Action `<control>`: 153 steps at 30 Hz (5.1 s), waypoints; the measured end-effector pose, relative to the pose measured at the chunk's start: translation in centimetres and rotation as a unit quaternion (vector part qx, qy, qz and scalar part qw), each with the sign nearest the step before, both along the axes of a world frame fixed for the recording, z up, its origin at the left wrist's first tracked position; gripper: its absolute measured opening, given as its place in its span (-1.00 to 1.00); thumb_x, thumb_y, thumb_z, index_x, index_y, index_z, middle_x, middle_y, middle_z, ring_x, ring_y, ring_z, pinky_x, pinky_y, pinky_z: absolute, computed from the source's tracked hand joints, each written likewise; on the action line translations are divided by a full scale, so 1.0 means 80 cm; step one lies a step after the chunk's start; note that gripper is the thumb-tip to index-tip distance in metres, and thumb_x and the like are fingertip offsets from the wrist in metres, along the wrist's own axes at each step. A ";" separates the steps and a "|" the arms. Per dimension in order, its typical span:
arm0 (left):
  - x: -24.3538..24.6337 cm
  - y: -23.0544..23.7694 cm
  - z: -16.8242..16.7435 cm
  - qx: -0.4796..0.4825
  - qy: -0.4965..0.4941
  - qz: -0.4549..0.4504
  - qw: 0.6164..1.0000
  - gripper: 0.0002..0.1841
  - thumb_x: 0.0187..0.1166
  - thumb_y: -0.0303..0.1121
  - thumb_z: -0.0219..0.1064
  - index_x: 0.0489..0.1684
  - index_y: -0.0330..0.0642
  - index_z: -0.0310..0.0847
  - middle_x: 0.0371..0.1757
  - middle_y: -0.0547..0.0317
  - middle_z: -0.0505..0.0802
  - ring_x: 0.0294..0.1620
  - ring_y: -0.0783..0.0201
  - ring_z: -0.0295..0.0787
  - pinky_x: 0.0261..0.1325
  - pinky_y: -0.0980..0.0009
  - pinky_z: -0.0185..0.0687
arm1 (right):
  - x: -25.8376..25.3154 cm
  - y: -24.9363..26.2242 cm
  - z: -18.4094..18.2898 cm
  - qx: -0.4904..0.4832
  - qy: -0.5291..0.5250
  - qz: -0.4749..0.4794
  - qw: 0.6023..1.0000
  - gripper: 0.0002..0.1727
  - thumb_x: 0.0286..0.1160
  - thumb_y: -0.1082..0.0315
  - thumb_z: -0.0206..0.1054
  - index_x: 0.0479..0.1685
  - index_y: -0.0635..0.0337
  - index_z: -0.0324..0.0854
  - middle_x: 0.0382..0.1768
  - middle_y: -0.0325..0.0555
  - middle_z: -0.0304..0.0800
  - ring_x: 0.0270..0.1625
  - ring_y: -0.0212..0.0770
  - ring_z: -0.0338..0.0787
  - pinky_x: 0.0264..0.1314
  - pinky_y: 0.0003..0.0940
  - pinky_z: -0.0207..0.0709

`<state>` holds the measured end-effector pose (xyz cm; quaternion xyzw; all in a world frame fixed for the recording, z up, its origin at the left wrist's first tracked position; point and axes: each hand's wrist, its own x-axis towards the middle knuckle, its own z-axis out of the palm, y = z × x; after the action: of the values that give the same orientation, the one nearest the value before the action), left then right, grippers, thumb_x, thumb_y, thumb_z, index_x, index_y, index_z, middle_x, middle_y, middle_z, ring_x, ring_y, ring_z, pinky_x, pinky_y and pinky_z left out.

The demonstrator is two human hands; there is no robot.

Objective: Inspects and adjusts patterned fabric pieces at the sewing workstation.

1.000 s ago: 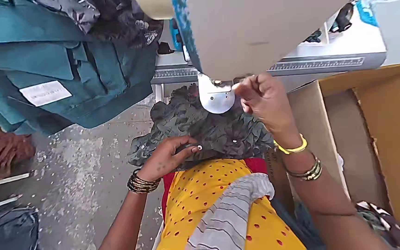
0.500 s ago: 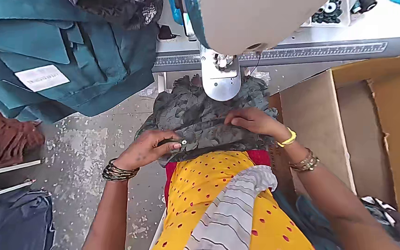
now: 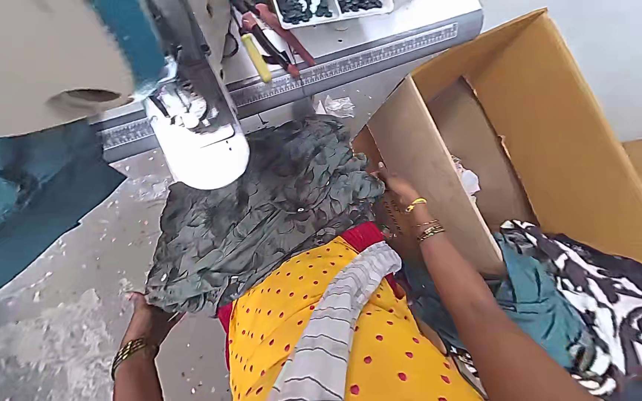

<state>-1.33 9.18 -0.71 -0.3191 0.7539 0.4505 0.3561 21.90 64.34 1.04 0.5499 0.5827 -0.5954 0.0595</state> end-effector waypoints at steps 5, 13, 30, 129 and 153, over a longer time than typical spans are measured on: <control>-0.026 -0.002 0.035 -0.071 0.110 -0.019 0.991 -0.01 0.72 0.42 -0.50 0.67 -0.34 0.28 0.62 -0.33 0.49 0.56 -0.12 0.48 0.52 -0.09 0.40 | -0.022 -0.018 0.030 0.075 0.007 0.019 0.997 -0.02 0.65 -0.51 -0.27 0.33 0.22 0.66 0.30 0.15 0.73 0.33 0.07 0.70 0.41 0.09 0.51; -0.043 0.038 0.052 0.025 0.159 -0.106 0.981 -0.38 0.84 0.13 -0.12 0.37 -0.26 0.56 0.17 0.14 0.80 0.13 0.40 0.74 0.28 0.27 0.66 | -0.066 -0.026 0.046 0.140 0.100 0.151 0.973 -0.43 0.72 -0.23 0.14 0.06 0.16 0.62 -0.15 0.07 0.74 -0.16 -0.06 0.76 -0.11 0.00 0.63; -0.036 0.021 0.095 -0.241 0.253 -0.107 0.931 -0.41 0.85 0.05 0.03 -0.46 -0.36 0.41 -0.46 0.10 0.50 -0.39 0.30 0.47 -0.13 0.20 0.43 | 0.052 0.013 0.011 0.331 -0.229 0.213 0.890 -0.53 0.83 0.21 0.06 0.48 0.40 0.48 0.30 0.50 0.66 0.39 0.49 0.65 0.41 0.49 0.38; -0.059 0.039 0.049 -0.328 0.245 -0.219 0.886 -0.25 0.87 0.09 -0.15 -0.30 -0.59 0.57 -0.19 -0.46 0.74 0.03 -0.25 0.72 0.21 -0.20 0.43 | -0.074 -0.127 0.087 0.476 0.227 0.380 0.760 -0.73 0.71 0.34 0.22 0.08 0.26 0.81 0.01 0.12 0.86 0.14 0.08 0.84 0.25 0.00 0.70; -0.088 0.012 0.053 -0.292 0.292 -0.236 0.880 -0.23 0.84 0.13 -0.07 -0.39 -0.58 0.59 -0.29 -0.54 0.73 -0.10 -0.44 0.73 0.05 -0.45 0.41 | -0.214 -0.207 0.060 0.289 0.275 0.543 0.739 -0.76 0.68 0.28 0.32 -0.10 0.23 0.85 -0.12 0.08 0.84 0.01 0.07 0.83 0.08 0.07 0.67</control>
<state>-8.34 10.15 3.54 -0.0753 0.9739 0.1858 0.1063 4.79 47.79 5.82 -0.0568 0.9177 -0.3903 0.0484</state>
